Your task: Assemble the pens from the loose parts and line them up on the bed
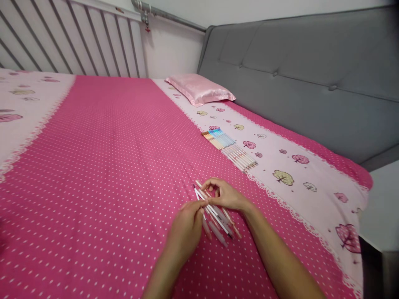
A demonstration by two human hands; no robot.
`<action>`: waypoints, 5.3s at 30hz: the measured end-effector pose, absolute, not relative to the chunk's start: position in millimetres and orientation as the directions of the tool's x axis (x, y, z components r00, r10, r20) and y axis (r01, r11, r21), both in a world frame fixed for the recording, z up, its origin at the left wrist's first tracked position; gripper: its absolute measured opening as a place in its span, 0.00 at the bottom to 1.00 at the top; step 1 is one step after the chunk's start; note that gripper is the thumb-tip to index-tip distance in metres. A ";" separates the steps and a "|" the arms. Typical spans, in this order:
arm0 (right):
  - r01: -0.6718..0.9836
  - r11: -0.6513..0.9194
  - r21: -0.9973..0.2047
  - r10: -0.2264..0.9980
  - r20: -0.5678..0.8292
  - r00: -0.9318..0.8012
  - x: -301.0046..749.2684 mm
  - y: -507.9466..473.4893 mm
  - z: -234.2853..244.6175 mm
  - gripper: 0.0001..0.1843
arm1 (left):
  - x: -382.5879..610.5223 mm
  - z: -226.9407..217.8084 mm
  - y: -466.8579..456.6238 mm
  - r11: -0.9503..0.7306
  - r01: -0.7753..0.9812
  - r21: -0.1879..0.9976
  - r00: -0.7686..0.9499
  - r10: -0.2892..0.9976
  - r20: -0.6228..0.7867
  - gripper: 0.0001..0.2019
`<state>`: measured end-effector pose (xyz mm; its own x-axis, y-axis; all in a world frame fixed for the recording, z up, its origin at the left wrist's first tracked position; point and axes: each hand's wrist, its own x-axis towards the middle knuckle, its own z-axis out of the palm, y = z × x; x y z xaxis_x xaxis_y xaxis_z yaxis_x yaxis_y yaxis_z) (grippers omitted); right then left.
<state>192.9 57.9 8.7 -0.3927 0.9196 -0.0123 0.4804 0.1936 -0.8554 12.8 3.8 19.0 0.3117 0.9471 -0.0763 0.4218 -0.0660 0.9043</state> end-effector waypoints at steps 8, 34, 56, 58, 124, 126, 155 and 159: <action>0.442 0.189 -0.877 0.941 0.033 -0.336 190.9 60.5 -1.4 0.11 | 14.0 20.5 4.4 -0.120 0.512 0.851 0.274 0.961 -0.030 0.17; 0.457 -0.256 -0.852 0.719 -0.483 -0.499 224.4 48.4 23.1 0.21 | 8.2 31.5 3.5 0.064 0.763 0.643 0.189 0.930 -0.316 0.16; 0.106 -0.265 -0.958 0.798 -0.280 -0.534 215.7 49.9 22.8 0.19 | 5.9 31.1 4.4 0.079 0.774 0.629 0.160 0.935 -0.316 0.14; -0.014 -0.251 -0.968 0.847 -0.212 -0.487 212.2 50.4 23.4 0.20 | 5.1 29.9 5.4 0.094 0.706 0.702 0.155 0.947 -0.283 0.14; 0.053 0.337 -0.940 0.912 0.340 0.229 164.7 39.9 29.7 0.38 | 6.3 26.6 5.5 -0.034 0.485 0.874 0.084 0.996 -0.008 0.15; 0.054 0.333 -0.941 0.914 0.336 0.227 163.8 38.9 30.8 0.38 | 6.4 25.6 6.1 -0.035 0.496 0.867 0.091 0.996 -0.013 0.16; 0.029 0.361 -0.932 0.930 0.362 0.064 154.7 34.2 22.6 0.25 | 6.6 25.2 6.6 -0.120 0.440 0.890 0.197 0.980 0.035 0.17; 0.155 0.360 -0.920 0.932 0.350 -0.090 155.4 31.9 25.1 0.19 | 6.1 27.8 6.3 -0.090 0.376 0.922 0.201 0.979 0.014 0.17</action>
<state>155.4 31.9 25.1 -0.0905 0.9324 0.3499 0.1549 0.3602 -0.9199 6.1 6.3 27.8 0.2012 0.9794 0.0136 0.3765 -0.0901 0.9220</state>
